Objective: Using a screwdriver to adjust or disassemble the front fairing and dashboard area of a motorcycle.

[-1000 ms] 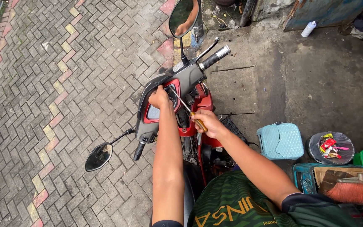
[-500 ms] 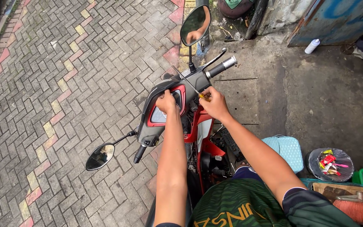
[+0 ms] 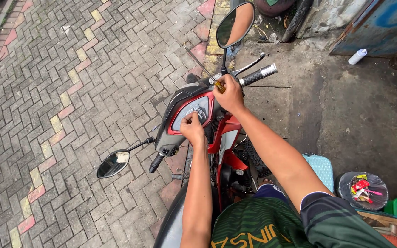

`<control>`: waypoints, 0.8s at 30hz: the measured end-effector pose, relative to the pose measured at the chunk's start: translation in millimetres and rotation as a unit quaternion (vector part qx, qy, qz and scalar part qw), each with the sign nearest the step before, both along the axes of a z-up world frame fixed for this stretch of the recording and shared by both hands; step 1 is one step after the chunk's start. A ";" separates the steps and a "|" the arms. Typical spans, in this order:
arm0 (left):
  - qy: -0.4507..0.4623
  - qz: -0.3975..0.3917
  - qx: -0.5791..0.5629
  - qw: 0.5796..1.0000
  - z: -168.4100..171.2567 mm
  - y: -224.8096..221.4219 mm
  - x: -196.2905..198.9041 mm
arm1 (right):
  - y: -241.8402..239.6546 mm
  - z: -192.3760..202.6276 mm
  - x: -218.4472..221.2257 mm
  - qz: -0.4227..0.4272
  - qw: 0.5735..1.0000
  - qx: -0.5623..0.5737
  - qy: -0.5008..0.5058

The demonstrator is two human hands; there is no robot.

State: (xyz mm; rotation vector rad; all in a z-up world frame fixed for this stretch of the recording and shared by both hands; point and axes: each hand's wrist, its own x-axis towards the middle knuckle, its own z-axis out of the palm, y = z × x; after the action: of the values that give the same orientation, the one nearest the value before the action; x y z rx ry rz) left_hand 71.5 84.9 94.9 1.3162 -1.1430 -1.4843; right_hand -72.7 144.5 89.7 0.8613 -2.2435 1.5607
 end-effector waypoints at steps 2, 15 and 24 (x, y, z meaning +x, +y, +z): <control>0.014 -0.007 0.003 1.000 0.2 10.5 9.2 | 1.8 6.0 2.6 -0.002 1.000 0.000 -0.003; -0.066 -0.246 -0.081 0.964 -74.5 119.3 148.0 | 124.5 -39.6 167.1 0.166 0.961 0.081 -0.208; 0.044 -0.310 -0.103 0.944 -80.7 114.0 183.3 | 135.8 -42.2 208.9 0.163 0.920 0.131 -0.331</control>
State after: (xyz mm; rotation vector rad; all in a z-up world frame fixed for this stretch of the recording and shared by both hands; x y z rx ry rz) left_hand 254.9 199.0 14.2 0.7630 -1.7008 -1.7728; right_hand 136.2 280.4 47.5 0.9092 -2.9596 1.9544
